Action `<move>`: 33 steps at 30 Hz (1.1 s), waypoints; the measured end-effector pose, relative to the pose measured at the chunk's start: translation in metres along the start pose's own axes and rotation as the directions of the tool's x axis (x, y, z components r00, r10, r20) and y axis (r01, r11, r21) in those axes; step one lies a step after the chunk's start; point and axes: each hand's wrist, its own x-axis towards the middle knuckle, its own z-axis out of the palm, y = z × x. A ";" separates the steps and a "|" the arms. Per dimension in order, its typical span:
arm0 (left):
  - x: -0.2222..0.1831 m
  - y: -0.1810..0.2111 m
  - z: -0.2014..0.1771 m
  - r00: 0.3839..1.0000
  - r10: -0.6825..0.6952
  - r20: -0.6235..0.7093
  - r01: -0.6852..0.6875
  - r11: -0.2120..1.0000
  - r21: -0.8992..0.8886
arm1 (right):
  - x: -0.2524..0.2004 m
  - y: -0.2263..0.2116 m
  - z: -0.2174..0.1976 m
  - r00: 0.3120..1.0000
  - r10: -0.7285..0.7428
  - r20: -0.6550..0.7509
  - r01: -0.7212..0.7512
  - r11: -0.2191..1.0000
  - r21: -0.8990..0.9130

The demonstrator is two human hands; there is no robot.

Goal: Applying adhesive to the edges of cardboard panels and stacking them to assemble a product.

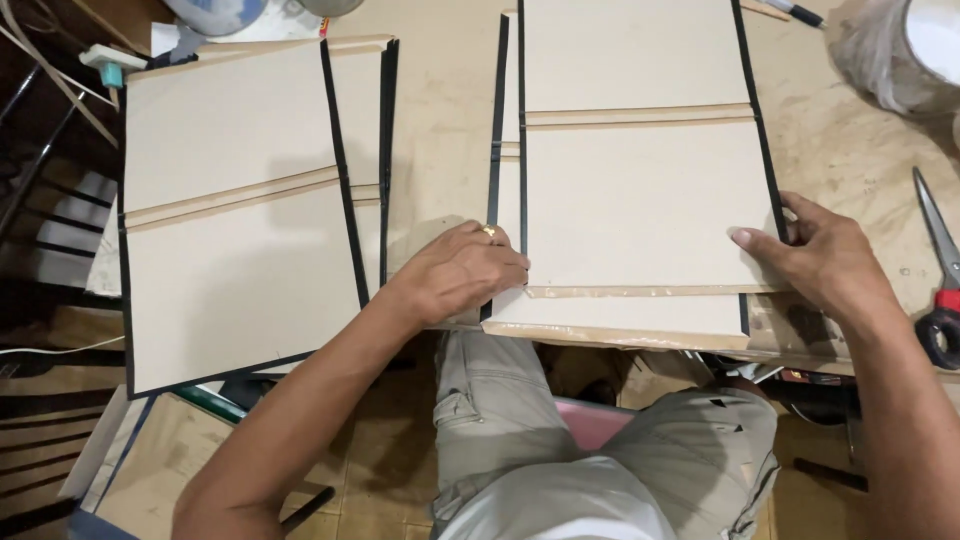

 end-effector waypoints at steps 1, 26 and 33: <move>-0.001 -0.001 -0.001 0.999 0.037 0.034 -0.041 0.990 0.132 | -0.001 -0.001 0.000 1.000 -0.005 -0.001 0.005 1.000 -0.015; 0.061 0.055 -0.043 0.767 -0.628 0.133 0.558 0.550 -0.622 | 0.035 0.055 -0.018 0.875 -0.128 0.467 -0.083 0.911 0.405; 0.052 0.048 -0.061 0.922 -0.360 -0.144 0.301 0.899 -0.319 | -0.004 -0.004 -0.013 0.977 -0.162 0.138 0.138 0.976 0.169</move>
